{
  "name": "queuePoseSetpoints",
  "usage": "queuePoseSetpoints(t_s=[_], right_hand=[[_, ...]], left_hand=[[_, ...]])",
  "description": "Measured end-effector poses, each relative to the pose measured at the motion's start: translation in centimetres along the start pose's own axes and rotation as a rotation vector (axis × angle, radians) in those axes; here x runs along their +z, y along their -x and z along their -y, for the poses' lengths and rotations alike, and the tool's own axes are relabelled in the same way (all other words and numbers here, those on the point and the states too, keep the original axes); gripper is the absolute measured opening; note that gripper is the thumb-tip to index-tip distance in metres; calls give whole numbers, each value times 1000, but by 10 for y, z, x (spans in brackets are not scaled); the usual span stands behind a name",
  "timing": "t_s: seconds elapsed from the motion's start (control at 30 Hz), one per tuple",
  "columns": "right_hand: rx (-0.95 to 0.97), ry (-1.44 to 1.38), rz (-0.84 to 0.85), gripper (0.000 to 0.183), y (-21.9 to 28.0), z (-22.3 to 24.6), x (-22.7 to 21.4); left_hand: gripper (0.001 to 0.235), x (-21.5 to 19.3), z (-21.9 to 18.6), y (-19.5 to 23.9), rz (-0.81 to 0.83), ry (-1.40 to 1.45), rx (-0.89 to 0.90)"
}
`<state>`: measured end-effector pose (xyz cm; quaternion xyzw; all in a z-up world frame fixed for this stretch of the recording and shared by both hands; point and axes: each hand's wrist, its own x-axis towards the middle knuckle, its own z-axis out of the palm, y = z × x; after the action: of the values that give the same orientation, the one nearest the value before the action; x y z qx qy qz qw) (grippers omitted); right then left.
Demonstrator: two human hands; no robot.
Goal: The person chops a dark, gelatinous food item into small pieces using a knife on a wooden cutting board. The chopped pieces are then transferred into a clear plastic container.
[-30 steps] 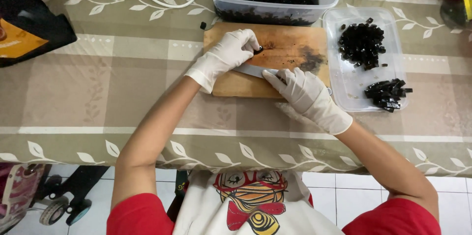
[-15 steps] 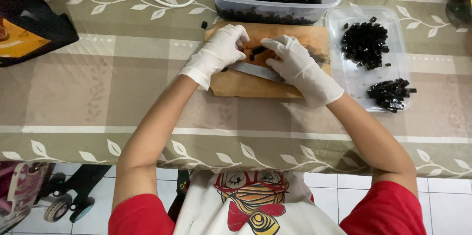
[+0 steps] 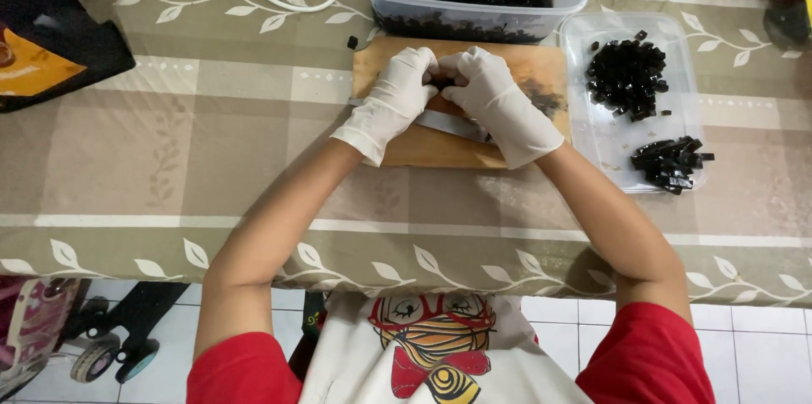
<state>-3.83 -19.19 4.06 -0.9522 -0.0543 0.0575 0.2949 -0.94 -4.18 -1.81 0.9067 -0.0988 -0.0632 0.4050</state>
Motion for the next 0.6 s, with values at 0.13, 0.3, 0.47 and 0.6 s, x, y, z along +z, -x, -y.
queuePoseSetpoints(t_s=[0.13, 0.3, 0.47, 0.6], right_hand=[[76, 5, -8, 32, -28, -34, 28], [14, -183, 75, 40, -23, -21, 24], [29, -276, 106, 50, -18, -13, 10], [32, -443, 63, 52, -6, -5, 0]], left_hand=[[30, -9, -12, 9, -4, -72, 13], [28, -17, -31, 16, -3, -102, -30], [32, -13, -25, 11, 8, -23, -57], [34, -23, -35, 23, 34, -8, -123]])
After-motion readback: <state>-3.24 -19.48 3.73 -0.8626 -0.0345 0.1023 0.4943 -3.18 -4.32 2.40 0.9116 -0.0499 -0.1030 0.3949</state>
